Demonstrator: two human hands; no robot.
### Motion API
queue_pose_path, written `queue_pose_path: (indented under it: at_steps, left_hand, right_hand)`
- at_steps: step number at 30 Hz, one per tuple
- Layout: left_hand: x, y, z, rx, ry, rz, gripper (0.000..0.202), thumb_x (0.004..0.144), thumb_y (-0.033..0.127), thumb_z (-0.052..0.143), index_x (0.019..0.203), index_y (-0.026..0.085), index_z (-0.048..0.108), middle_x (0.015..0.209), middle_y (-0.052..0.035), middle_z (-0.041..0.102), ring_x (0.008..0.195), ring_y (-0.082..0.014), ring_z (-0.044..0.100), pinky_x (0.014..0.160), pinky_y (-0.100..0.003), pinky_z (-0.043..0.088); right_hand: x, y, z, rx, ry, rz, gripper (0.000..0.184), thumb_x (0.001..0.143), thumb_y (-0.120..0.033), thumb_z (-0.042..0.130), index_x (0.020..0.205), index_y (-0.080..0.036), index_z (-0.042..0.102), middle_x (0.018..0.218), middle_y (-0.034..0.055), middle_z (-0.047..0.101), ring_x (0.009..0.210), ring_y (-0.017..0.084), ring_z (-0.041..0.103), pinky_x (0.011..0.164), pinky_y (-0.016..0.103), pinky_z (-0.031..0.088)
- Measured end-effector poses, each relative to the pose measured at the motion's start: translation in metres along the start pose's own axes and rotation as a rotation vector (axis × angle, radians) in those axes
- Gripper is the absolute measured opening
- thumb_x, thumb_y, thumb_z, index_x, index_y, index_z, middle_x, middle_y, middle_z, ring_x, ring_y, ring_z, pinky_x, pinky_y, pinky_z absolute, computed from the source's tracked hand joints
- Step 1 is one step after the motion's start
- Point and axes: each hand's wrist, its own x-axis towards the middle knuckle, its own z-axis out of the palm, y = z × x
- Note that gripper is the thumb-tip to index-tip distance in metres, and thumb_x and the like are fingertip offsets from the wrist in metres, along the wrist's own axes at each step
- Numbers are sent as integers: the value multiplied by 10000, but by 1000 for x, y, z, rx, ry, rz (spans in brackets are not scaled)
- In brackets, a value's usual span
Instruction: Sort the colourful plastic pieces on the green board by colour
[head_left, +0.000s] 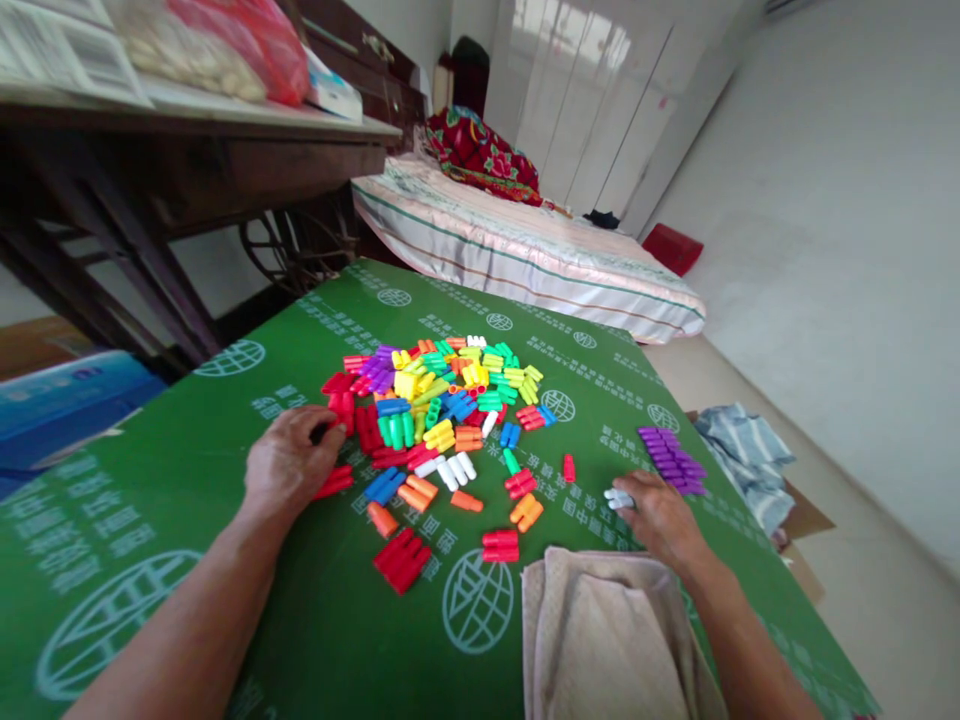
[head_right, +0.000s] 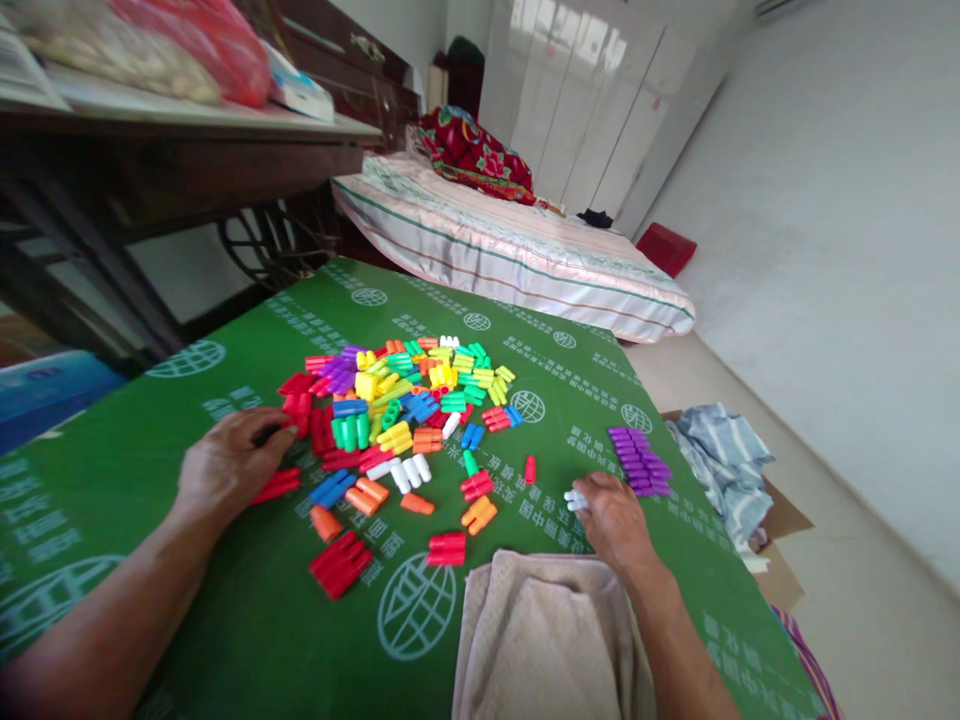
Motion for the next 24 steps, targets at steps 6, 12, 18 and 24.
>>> queue_pose_path:
  at_steps: [6, 12, 18, 24]
  left_hand:
    - [1, -5, 4, 9, 19, 23, 302, 780, 382, 468, 910, 177, 647, 1061, -81, 653, 994, -224, 584, 855, -332, 465]
    - [2, -3, 3, 14, -13, -16, 308, 779, 373, 473, 922, 164, 648, 1075, -92, 643, 1018, -232, 572, 883, -338, 454]
    - [0, 2, 0, 13, -20, -14, 285, 793, 350, 475, 920, 163, 650, 1070, -87, 646, 1012, -223, 573, 873, -325, 454]
    - [-1, 3, 0, 8, -11, -23, 292, 786, 354, 481, 928, 163, 649, 1069, -86, 648, 1014, -224, 579, 879, -330, 457]
  right_hand:
    - [-3, 19, 7, 33, 15, 28, 429, 727, -136, 594, 1150, -208, 617, 1140, 59, 620, 1090, 207, 537, 959, 325, 400]
    - [0, 21, 10, 53, 57, -78, 332, 748, -162, 580, 1061, -232, 665, 1123, 60, 615, 1090, 199, 522, 975, 323, 389]
    - [2, 32, 10, 47, 57, -59, 312, 736, -134, 567, 1010, -231, 678, 1096, 58, 619, 1070, 196, 526, 967, 315, 390]
    - [2, 42, 17, 94, 71, -44, 360, 714, -134, 561, 1049, -216, 664, 1088, 54, 630, 1053, 190, 541, 970, 318, 399]
